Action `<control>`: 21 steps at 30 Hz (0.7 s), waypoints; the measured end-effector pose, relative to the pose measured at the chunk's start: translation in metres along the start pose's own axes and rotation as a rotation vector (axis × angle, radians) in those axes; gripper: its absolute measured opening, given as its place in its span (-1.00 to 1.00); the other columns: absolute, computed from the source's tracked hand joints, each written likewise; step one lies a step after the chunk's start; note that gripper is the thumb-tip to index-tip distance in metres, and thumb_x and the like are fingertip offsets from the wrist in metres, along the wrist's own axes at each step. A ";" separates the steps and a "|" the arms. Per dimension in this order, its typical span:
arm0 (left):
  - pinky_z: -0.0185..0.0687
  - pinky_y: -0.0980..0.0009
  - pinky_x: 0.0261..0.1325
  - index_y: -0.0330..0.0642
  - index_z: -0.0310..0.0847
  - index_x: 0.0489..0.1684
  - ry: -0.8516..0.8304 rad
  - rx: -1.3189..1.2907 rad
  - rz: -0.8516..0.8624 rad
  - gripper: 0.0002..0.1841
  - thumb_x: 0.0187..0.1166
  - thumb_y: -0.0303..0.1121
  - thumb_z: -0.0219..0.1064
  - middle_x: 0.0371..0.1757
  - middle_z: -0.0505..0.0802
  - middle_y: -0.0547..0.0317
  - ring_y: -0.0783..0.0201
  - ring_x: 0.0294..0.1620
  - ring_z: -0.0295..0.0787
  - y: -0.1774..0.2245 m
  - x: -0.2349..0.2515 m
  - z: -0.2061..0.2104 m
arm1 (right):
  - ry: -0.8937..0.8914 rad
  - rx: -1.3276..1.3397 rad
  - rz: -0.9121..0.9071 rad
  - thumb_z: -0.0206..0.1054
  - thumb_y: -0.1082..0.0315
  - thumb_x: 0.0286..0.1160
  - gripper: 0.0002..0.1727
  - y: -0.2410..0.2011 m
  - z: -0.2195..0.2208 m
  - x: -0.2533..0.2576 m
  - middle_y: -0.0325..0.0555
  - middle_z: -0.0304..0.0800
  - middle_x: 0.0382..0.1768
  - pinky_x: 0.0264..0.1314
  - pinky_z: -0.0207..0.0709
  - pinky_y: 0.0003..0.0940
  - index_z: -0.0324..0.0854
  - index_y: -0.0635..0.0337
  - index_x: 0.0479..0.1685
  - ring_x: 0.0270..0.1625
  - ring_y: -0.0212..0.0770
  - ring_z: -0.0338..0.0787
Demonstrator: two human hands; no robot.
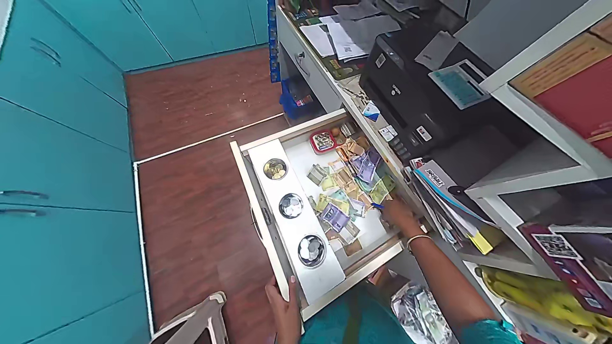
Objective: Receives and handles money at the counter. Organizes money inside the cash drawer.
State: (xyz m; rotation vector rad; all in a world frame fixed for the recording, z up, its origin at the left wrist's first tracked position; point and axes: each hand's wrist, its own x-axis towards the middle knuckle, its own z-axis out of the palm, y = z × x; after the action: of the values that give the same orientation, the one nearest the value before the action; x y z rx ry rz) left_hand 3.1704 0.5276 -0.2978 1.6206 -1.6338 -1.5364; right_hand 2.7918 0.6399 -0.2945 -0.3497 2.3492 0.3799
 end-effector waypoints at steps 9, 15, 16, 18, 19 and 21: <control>0.53 0.06 0.42 -0.58 0.20 0.55 0.012 -0.014 -0.031 -0.33 0.62 -0.23 0.29 0.36 0.56 -0.49 -0.12 0.35 0.59 0.003 -0.001 0.005 | 0.073 -0.112 -0.165 0.21 0.27 0.66 -0.62 -0.003 -0.004 0.007 0.42 0.72 0.22 0.28 0.52 0.37 0.62 0.37 0.26 0.32 0.42 0.71; 0.45 -0.08 0.49 -0.62 0.21 0.56 0.034 0.032 -0.049 -0.35 0.65 -0.28 0.30 0.42 0.53 -0.59 -0.27 0.44 0.53 0.007 -0.004 0.012 | 0.140 -0.107 -0.162 0.20 0.30 0.70 -0.67 -0.001 -0.010 -0.009 0.40 0.77 0.15 0.21 0.56 0.32 0.67 0.42 0.14 0.25 0.40 0.76; 0.44 -0.08 0.50 -0.62 0.22 0.56 0.038 0.039 -0.048 -0.36 0.65 -0.28 0.29 0.42 0.53 -0.59 -0.27 0.44 0.53 0.009 -0.005 0.015 | 0.160 -0.090 -0.132 0.20 0.35 0.68 -0.70 -0.004 -0.014 -0.024 0.41 0.77 0.14 0.18 0.57 0.31 0.67 0.43 0.12 0.23 0.40 0.77; 0.45 -0.09 0.48 -0.61 0.24 0.55 0.042 0.055 -0.042 -0.36 0.66 -0.25 0.28 0.40 0.55 -0.58 -0.27 0.42 0.55 0.011 -0.009 0.023 | 0.184 -0.064 -0.077 0.16 0.44 0.67 -0.72 -0.010 -0.018 -0.054 0.39 0.78 0.12 0.14 0.59 0.28 0.67 0.42 0.12 0.21 0.38 0.78; 0.47 -0.09 0.47 -0.62 0.26 0.53 0.042 0.065 -0.026 -0.36 0.65 -0.23 0.26 0.37 0.57 -0.57 -0.27 0.40 0.56 0.012 -0.011 0.028 | 0.192 -0.054 -0.059 0.12 0.45 0.68 -0.72 -0.012 -0.020 -0.068 0.37 0.80 0.09 0.11 0.61 0.26 0.68 0.40 0.12 0.18 0.36 0.80; 0.48 -0.08 0.45 -0.61 0.28 0.50 0.044 0.060 0.007 -0.37 0.65 -0.22 0.26 0.33 0.59 -0.55 -0.25 0.36 0.58 0.014 -0.012 0.043 | 0.225 0.002 -0.061 0.11 0.41 0.70 -0.71 -0.009 -0.025 -0.095 0.34 0.84 0.00 0.05 0.61 0.27 0.69 0.34 0.13 0.11 0.36 0.83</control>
State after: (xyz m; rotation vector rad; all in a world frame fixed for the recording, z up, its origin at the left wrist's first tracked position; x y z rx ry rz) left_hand 3.1310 0.5525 -0.2950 1.6653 -1.6753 -1.4516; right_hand 2.8466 0.6364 -0.2122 -0.4839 2.5500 0.3234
